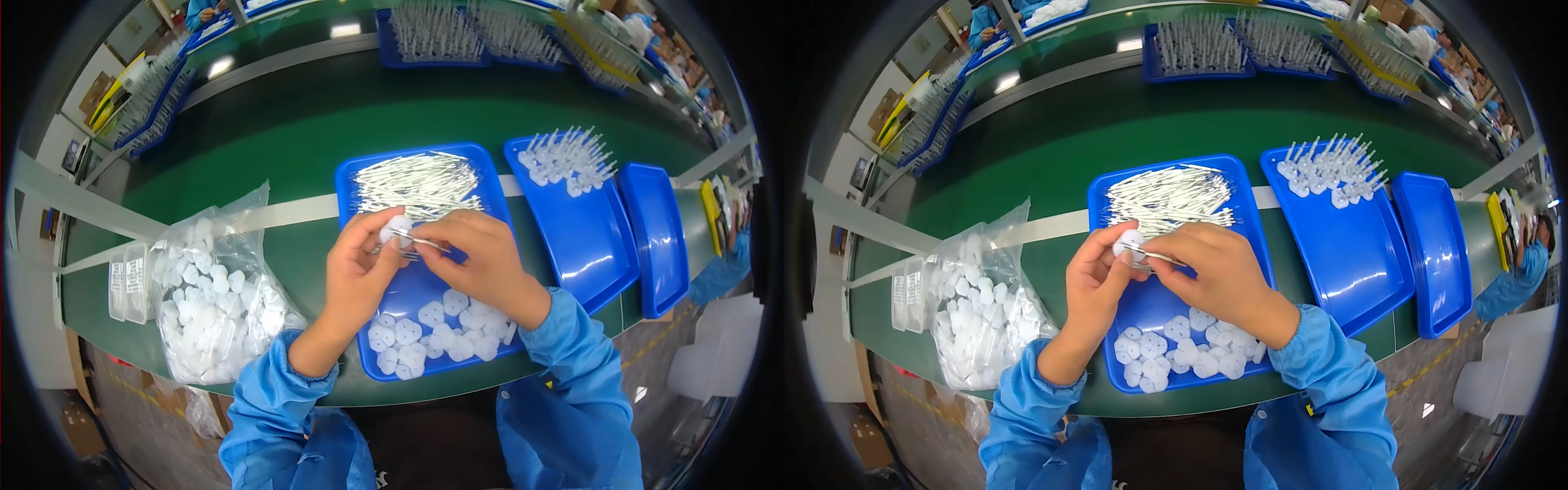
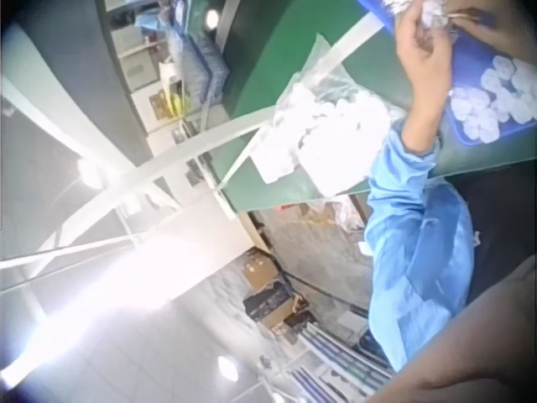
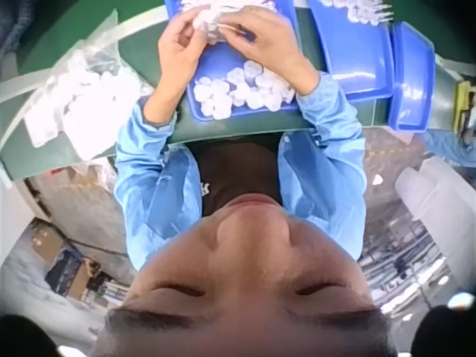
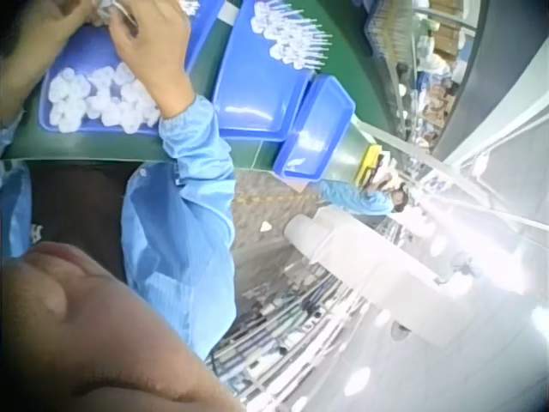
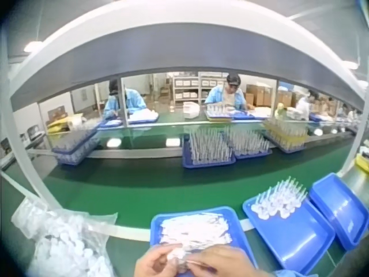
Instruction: The person inserts white plastic sticks into the holes of white plastic bases by hand. They pick up a base and a stick, insert the stick into the base, and place the assembled unit into a blue tray. The process is repeated continuously throughout the video.
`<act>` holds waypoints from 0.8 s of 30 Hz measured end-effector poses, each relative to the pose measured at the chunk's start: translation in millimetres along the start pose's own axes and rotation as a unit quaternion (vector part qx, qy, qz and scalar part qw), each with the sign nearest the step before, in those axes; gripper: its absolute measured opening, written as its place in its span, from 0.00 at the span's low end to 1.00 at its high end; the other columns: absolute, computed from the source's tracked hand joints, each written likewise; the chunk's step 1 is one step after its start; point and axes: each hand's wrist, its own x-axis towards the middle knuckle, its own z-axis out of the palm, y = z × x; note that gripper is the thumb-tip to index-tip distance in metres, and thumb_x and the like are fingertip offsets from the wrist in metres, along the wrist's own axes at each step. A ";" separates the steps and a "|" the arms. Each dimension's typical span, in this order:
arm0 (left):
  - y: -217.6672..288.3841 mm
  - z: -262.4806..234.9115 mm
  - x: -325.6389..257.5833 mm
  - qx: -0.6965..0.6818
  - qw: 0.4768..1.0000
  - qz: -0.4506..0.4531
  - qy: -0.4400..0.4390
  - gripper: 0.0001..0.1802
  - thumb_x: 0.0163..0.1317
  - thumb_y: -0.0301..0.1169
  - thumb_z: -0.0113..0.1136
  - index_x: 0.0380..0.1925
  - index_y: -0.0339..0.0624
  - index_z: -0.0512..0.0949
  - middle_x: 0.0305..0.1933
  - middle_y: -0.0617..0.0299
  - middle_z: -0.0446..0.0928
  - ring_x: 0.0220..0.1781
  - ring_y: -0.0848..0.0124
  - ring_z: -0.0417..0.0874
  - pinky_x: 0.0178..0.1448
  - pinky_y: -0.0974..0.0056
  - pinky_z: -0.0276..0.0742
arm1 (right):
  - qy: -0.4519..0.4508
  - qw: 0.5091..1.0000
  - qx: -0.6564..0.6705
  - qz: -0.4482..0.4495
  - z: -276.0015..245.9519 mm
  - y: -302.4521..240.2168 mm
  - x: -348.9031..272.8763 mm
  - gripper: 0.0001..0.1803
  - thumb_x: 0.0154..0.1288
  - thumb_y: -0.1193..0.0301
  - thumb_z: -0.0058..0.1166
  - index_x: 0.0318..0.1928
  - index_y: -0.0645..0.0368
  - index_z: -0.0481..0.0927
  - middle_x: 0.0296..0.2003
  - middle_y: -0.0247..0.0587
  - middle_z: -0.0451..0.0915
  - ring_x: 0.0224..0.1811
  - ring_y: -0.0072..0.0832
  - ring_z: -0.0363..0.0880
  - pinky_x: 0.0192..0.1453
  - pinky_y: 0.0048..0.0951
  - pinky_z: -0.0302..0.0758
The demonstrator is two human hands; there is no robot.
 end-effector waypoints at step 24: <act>0.2 2.5 -1.0 0.127 0.991 0.040 0.032 0.21 0.75 0.15 0.63 0.66 0.34 0.84 0.68 0.56 0.79 0.68 0.66 0.84 0.60 0.65 0.92 | -0.018 0.993 -0.049 0.108 -6.3 -9.9 -4.6 0.10 0.63 0.72 0.77 0.45 0.54 0.93 0.23 0.35 0.83 0.22 0.26 0.81 0.27 0.31 0.75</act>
